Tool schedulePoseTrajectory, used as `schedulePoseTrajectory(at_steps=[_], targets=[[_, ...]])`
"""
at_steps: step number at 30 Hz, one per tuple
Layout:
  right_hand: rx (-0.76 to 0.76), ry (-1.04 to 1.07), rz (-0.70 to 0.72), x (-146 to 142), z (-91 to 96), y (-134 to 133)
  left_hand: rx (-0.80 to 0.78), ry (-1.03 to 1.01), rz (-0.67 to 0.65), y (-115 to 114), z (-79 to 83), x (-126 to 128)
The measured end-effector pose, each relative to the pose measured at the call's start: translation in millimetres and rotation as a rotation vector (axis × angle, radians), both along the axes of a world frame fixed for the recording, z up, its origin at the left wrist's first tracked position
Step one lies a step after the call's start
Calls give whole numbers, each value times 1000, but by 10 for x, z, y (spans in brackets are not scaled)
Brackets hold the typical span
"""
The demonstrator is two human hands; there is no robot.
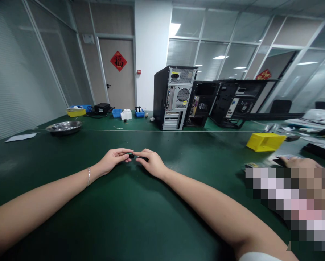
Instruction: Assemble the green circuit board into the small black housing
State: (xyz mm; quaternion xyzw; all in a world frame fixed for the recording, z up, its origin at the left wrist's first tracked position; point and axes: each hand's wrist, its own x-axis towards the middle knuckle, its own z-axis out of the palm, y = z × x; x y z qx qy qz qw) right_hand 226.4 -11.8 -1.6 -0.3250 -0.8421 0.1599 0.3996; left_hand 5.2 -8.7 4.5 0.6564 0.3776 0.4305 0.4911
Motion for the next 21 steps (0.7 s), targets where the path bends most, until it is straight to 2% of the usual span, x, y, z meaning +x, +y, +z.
schedulePoseTrajectory(at_steps=[11,21], targets=[[17,-39,-25,-8,-28,-16,13,18,26,-24,18,11],[13,9,28,-5,-29,-7,9,1,4,7,-14,-5]])
